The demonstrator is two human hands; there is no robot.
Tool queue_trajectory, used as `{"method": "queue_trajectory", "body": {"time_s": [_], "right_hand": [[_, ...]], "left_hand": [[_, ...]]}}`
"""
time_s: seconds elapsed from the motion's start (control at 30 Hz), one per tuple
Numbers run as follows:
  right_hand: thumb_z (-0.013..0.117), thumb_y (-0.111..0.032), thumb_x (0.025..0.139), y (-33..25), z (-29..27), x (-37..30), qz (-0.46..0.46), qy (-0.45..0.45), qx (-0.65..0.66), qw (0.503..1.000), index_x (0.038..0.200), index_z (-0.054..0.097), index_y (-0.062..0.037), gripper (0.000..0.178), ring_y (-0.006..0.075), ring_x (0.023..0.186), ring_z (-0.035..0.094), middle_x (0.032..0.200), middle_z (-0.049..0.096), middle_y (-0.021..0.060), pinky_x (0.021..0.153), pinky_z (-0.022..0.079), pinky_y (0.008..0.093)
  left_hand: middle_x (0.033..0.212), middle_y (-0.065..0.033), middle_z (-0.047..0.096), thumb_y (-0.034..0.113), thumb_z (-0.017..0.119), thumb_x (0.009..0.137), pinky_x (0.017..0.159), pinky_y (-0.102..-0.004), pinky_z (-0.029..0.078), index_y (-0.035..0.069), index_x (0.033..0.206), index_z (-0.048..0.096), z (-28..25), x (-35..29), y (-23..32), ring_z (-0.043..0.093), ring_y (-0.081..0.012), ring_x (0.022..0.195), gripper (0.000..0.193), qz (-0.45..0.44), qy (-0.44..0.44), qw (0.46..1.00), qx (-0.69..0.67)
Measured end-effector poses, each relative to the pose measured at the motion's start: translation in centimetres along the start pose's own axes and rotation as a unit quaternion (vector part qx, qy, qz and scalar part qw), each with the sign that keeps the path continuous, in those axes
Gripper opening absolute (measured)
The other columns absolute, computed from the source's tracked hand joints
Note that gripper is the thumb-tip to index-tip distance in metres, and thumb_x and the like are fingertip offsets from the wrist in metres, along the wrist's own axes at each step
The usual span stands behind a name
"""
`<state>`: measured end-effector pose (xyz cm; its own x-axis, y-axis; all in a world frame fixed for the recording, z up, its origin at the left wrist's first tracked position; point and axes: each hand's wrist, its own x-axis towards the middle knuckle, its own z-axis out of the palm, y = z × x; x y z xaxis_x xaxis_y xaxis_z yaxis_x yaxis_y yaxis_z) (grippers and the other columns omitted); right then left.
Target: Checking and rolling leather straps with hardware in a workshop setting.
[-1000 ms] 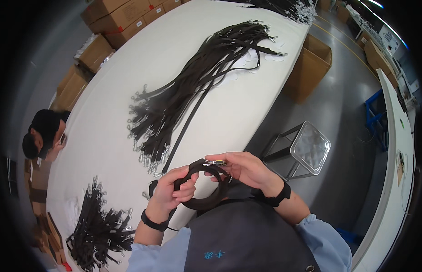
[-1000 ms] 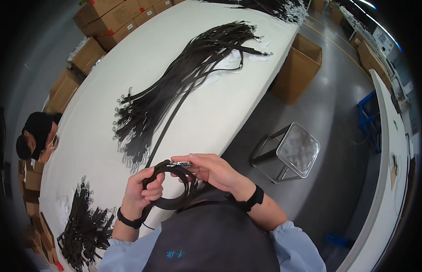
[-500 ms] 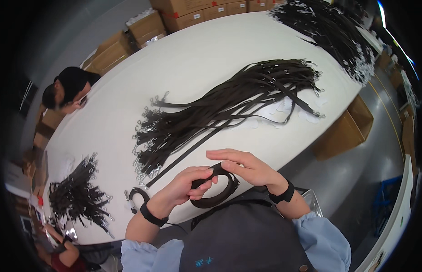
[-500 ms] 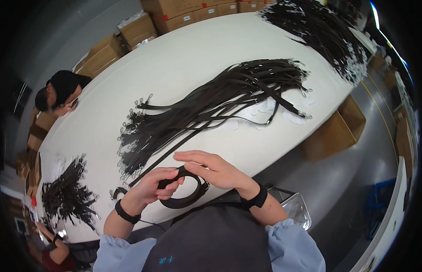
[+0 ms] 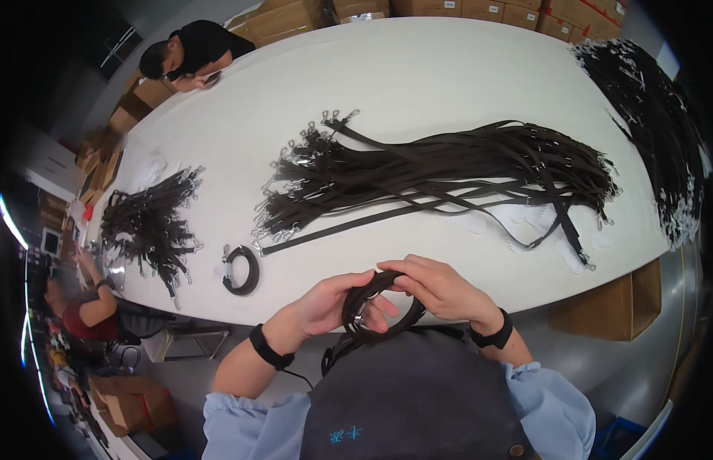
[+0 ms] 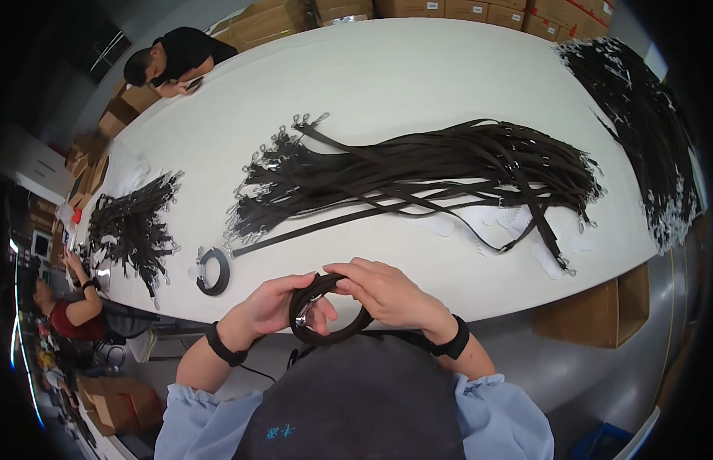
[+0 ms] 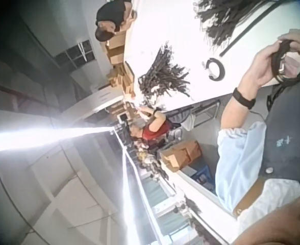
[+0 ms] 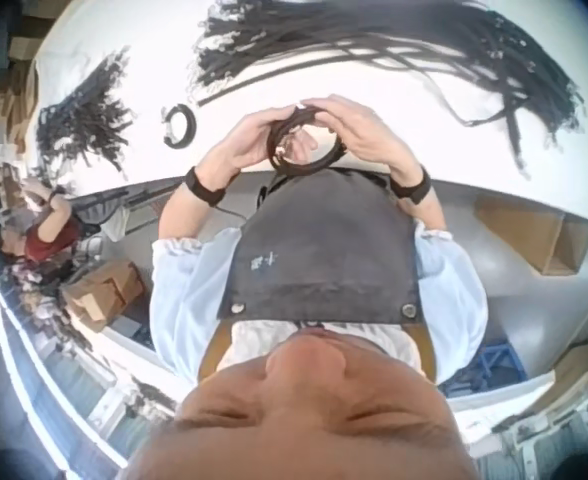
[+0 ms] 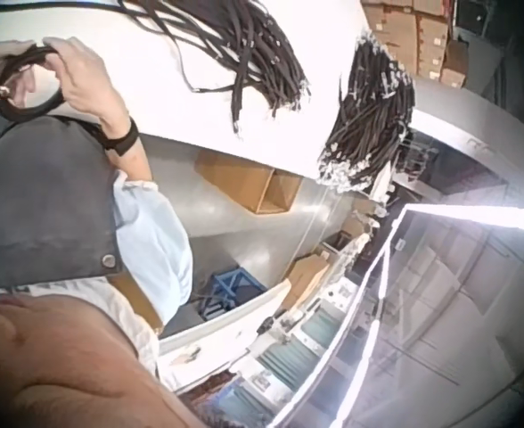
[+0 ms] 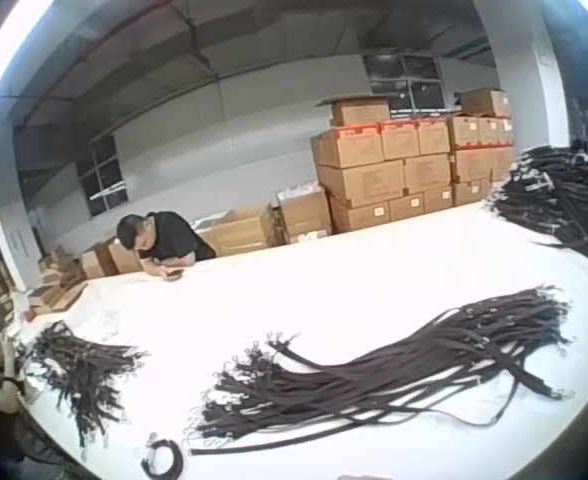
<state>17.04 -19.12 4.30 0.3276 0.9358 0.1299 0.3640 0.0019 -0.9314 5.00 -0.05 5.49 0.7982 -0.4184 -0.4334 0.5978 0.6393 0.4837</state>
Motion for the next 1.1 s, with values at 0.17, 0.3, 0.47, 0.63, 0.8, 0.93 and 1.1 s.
{"method": "queue_trajectory", "body": {"time_s": [0.17,0.3,0.47,0.63,0.8,0.93,1.1], "right_hand": [[0.046,-0.015,0.093,-0.1,0.3,0.3,-0.047,-0.016,-0.097,0.994,0.117,0.053,-0.0065,0.026,0.0271,0.082,0.057,0.091,0.059,0.0097,0.074,0.043,0.0359],[0.046,-0.015,0.093,0.0,0.2,0.3,-0.019,-0.011,-0.076,0.997,0.115,0.053,-0.0066,0.025,0.0257,0.081,0.057,0.088,0.059,0.0088,0.075,0.042,0.0359],[0.046,-0.014,0.092,-0.1,0.2,0.1,-0.023,-0.008,-0.035,0.999,0.114,0.054,-0.0065,0.024,0.0253,0.079,0.057,0.086,0.058,0.0086,0.074,0.043,0.0354],[0.044,-0.017,0.094,-0.7,-0.3,0.1,0.024,-0.028,0.023,0.999,0.118,0.054,-0.0086,0.027,0.0216,0.078,0.057,0.084,0.057,0.0077,0.072,0.044,0.0331],[0.042,-0.01,0.094,-0.3,-0.2,0.4,0.034,-0.063,0.065,0.995,0.123,0.052,-0.0045,0.031,0.0187,0.078,0.056,0.085,0.054,0.0091,0.072,0.044,0.029],[0.042,-0.016,0.095,0.4,0.1,0.8,0.019,-0.069,0.066,0.995,0.124,0.052,-0.0096,0.031,0.0197,0.078,0.056,0.087,0.054,0.0086,0.072,0.044,0.0302],[0.044,-0.018,0.095,1.1,0.3,1.0,0.042,-0.058,0.103,0.992,0.125,0.05,-0.0065,0.033,0.0178,0.082,0.056,0.09,0.056,0.0084,0.074,0.044,0.0293]], "left_hand": [[0.108,-0.0233,0.06,0.033,0.032,0.098,0.087,-0.0382,0.049,-0.002,0.125,0.043,-0.1,-1.1,-1.2,0.063,-0.0315,0.095,0.045,0.021,-0.027,0.999,-0.037],[0.109,-0.0218,0.059,0.011,0.045,0.091,0.09,-0.0397,0.048,-0.003,0.127,0.039,1.2,-1.6,-1.4,0.061,-0.0305,0.1,0.039,0.043,0.026,0.998,0.037],[0.106,-0.0176,0.061,-0.006,0.055,0.081,0.083,-0.0309,0.047,-0.003,0.125,0.042,0.1,-1.5,-2.1,0.062,-0.0225,0.09,0.047,0.015,0.066,0.986,0.152],[0.09,-0.0083,0.056,0.016,0.044,0.093,0.063,-0.022,0.039,-0.003,0.119,0.046,-0.7,-1.6,-2.0,0.048,-0.0115,0.066,0.032,0.045,-0.04,0.997,0.044],[0.067,0.0017,0.042,0.037,0.03,0.099,0.049,-0.0188,0.026,-0.003,0.105,0.05,-0.4,-1.7,-2.0,0.03,-0.0055,0.051,0.045,0.02,0.03,0.998,-0.051],[0.061,0.0045,0.034,0.042,0.029,0.099,0.044,-0.0187,0.021,-0.001,0.098,0.052,0.1,-1.6,-2.0,0.022,-0.0039,0.046,0.048,0.042,0.098,0.993,0.056],[0.059,0.0045,0.034,0.04,0.032,0.098,0.042,-0.0194,0.02,0.0,0.094,0.053,0.1,-1.3,-2.3,0.022,-0.0035,0.045,0.045,0.058,0.138,0.985,0.082]]}}
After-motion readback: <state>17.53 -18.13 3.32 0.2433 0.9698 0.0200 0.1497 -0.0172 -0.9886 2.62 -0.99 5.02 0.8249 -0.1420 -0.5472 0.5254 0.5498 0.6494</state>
